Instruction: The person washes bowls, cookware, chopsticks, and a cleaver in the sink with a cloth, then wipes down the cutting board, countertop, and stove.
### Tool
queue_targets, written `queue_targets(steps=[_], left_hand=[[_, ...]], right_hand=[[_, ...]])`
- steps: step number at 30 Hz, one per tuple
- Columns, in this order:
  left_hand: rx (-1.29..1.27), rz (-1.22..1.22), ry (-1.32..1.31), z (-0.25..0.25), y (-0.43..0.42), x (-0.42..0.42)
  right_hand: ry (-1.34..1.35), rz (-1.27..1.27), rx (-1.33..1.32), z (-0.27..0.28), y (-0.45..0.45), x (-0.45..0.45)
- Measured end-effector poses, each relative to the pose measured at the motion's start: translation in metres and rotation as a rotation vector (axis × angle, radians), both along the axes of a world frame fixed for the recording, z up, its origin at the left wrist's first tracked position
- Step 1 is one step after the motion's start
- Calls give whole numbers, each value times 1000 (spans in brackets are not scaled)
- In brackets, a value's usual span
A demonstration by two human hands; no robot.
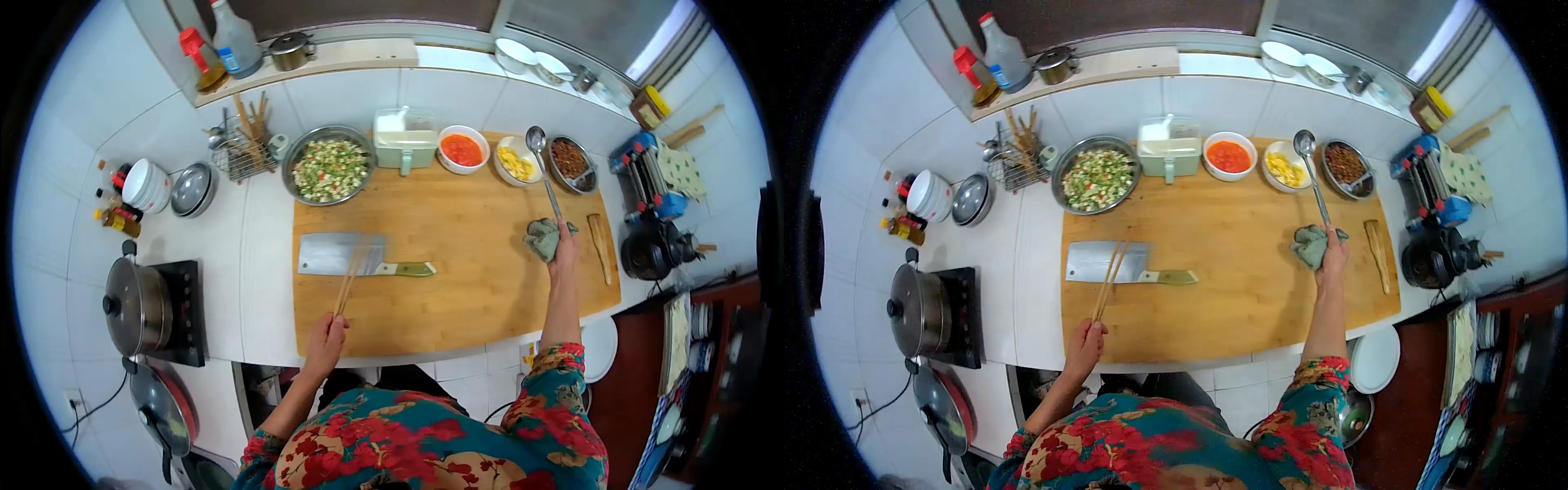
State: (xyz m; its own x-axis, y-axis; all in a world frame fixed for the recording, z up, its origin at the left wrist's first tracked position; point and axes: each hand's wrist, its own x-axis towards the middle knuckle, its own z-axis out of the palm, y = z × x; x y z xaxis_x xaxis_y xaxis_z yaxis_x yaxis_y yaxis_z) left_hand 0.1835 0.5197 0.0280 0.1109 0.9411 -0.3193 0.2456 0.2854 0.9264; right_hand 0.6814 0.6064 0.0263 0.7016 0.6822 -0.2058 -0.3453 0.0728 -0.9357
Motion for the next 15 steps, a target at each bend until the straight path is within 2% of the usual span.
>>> queue_targets(steps=[3,7,12,15], left_hand=[[-92,50,-44,0,-4,1],[-22,9,-68,-5,-5,1],[-138,80,-28,0,-4,4],[-157,88,-64,6,-1,7]], right_hand=[[156,-83,54,3,5,12],[185,-50,91,-3,16,42],[304,-226,86,-41,38,86],[301,-362,79,-39,46,85]])
